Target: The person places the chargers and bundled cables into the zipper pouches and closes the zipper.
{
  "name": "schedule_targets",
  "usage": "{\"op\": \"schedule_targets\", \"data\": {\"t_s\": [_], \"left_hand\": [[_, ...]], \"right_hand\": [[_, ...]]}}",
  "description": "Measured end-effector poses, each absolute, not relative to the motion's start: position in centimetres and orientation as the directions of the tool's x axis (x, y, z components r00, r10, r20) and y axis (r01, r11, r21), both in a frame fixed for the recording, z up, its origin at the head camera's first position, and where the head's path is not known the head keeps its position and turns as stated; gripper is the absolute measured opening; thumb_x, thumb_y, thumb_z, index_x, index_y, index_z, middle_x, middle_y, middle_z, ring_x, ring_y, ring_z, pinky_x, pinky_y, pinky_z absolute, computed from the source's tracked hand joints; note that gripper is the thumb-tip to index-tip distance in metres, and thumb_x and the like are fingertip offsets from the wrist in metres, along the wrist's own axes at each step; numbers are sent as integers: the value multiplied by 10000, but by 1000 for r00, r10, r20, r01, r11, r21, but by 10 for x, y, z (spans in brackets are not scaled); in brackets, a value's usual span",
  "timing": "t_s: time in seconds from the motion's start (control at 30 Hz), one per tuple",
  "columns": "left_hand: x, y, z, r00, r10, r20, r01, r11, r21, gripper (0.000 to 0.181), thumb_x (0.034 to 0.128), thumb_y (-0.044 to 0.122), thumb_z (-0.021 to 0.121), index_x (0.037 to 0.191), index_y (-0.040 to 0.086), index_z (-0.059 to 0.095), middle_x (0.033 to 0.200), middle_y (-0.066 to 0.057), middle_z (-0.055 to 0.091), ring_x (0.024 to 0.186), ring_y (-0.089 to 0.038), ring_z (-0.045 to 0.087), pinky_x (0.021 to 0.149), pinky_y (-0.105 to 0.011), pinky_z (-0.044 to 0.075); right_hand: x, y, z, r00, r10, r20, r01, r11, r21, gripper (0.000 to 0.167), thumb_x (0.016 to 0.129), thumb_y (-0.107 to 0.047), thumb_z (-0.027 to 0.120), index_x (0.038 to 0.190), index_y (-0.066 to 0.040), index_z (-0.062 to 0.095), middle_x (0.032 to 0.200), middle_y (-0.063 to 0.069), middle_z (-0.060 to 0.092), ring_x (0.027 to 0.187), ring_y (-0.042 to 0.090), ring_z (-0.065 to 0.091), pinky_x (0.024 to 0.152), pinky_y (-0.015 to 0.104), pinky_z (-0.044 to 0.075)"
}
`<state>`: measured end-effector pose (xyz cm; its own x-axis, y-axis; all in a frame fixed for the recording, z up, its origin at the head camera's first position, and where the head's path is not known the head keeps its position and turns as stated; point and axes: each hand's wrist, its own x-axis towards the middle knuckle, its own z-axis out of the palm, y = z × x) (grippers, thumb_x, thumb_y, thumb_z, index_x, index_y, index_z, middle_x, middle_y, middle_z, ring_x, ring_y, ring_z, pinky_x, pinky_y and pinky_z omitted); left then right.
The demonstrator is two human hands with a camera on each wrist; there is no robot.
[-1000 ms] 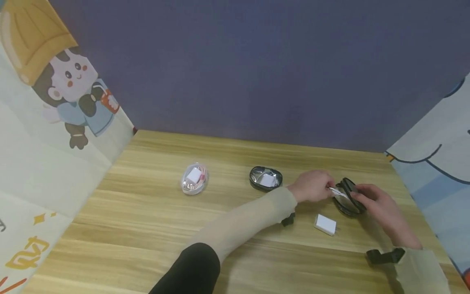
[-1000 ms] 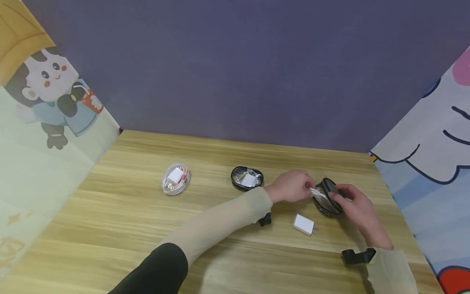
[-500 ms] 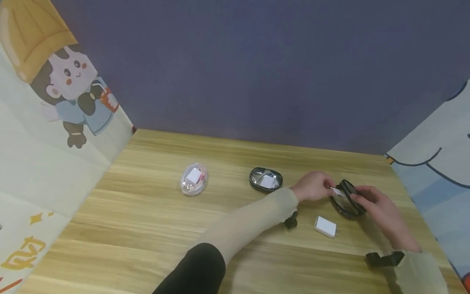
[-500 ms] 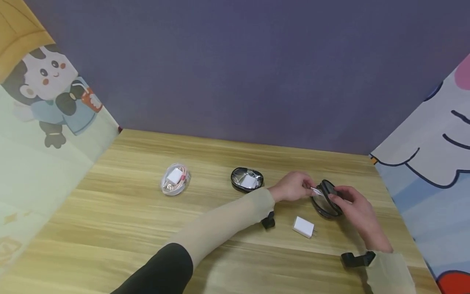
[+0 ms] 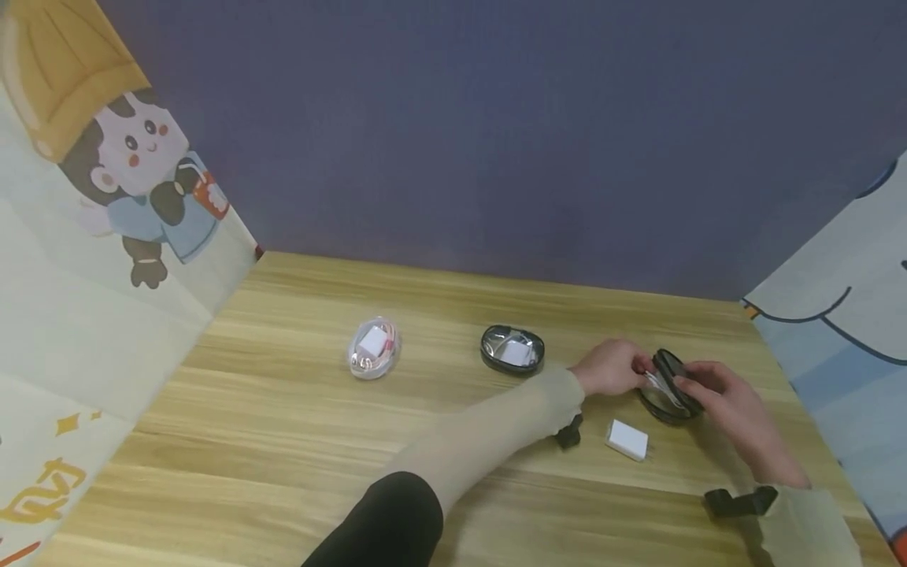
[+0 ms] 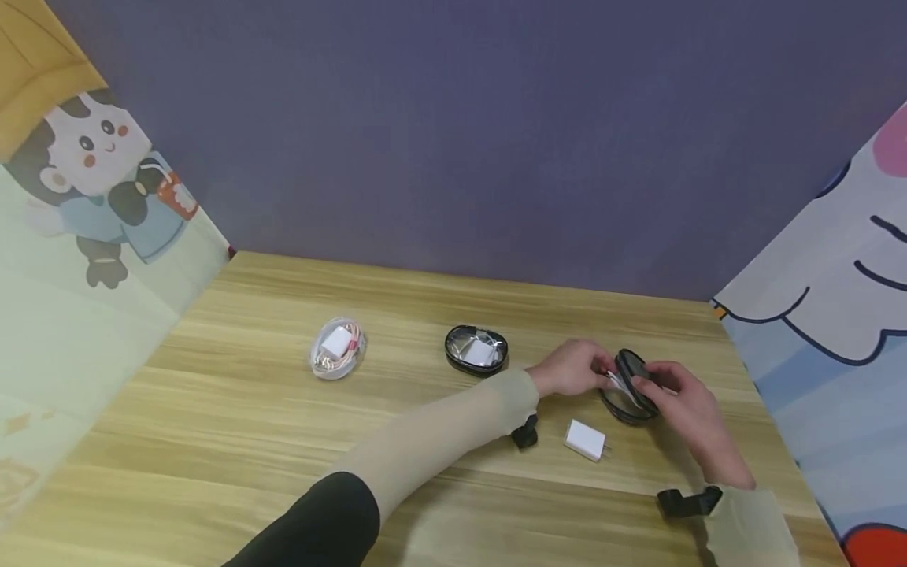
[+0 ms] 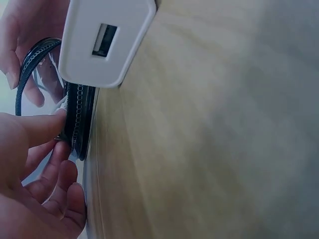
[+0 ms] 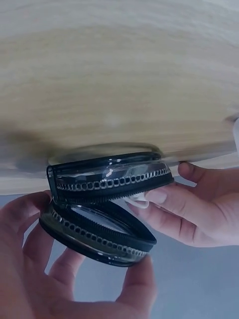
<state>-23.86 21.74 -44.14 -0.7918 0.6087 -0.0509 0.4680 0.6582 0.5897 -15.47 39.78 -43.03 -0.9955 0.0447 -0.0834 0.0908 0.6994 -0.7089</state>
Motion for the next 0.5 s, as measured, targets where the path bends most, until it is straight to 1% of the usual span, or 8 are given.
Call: {"op": "schedule_targets", "data": {"t_s": [0.13,0.2,0.33,0.5], "left_hand": [[-237,219,-442,-794,606,-54,464,661,589,159,892,332,763,1041,281,738,929,219,648,856,78,549,766,-77,401],[-237,219,-442,-799,599,-52,457,662,594,165,883,328,773,1036,277,740,918,221,648,844,81,545,756,-75,397],[-238,218,-443,-818,573,-50,422,657,625,184,869,306,790,1043,267,744,902,226,655,815,93,542,744,-64,393],[-239,218,-443,-835,549,-50,384,644,662,181,859,278,801,1034,268,753,873,229,663,784,96,551,746,-61,399]], "right_hand": [[-154,398,-431,-996,39,-77,83,702,-708,699,998,-481,552,1390,82,418,1407,372,423,1249,529,410,911,627,404],[-153,399,-431,-997,35,-73,76,704,-706,690,998,-468,560,1386,86,420,1405,380,418,1253,550,399,918,649,391],[-152,399,-430,-997,28,-68,68,707,-704,685,998,-455,569,1386,89,419,1399,391,412,1246,568,395,919,661,386],[-151,399,-428,-998,14,-66,56,717,-695,695,1000,-468,557,1388,91,416,1399,389,414,1235,548,410,898,634,408]]}}
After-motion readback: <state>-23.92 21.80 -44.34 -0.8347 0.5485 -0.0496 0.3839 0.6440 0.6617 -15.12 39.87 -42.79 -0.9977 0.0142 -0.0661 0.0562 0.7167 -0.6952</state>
